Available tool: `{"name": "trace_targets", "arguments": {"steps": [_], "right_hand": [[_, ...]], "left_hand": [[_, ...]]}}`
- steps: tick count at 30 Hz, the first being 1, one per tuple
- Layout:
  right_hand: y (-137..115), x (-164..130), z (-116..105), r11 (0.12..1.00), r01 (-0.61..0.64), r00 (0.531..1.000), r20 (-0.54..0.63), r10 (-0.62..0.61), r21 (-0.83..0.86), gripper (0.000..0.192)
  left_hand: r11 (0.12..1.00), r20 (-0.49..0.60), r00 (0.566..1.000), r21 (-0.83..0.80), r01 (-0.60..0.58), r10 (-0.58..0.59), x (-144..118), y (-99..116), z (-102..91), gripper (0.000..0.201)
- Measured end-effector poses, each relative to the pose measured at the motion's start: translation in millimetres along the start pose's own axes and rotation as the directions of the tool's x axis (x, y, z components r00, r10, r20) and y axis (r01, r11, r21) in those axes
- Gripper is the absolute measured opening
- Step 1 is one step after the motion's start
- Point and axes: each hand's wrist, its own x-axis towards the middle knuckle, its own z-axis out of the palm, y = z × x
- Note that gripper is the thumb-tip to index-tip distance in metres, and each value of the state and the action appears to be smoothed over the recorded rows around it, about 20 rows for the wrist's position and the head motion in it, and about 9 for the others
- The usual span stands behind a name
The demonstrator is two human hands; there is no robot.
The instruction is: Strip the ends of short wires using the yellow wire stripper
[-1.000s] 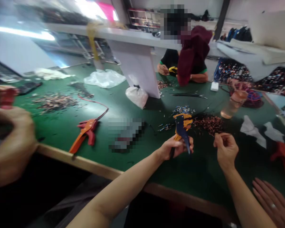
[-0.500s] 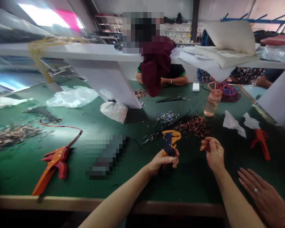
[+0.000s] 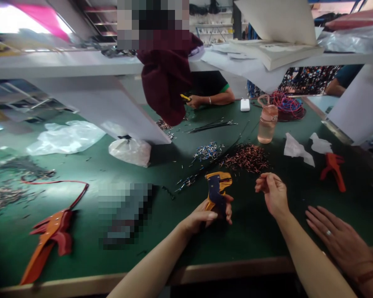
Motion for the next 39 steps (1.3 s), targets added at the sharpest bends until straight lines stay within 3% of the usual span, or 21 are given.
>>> {"name": "trace_targets", "arguments": {"steps": [19, 39], "right_hand": [[5.6, 3.0, -3.8, 0.999, -0.033, 0.999, -0.017, 0.033, -0.009, 0.038], [3.2, 3.3, -2.3, 0.997, -0.074, 0.997, -0.002, 0.074, -0.003, 0.039]], "left_hand": [[0.996, 0.028, 0.999, 0.081, 0.025, -0.027, -3.0, -1.0, -1.6, 0.052], [0.983, -0.056, 0.998, 0.182, 0.025, -0.015, -3.3, 1.9, 4.7, 0.046]]}}
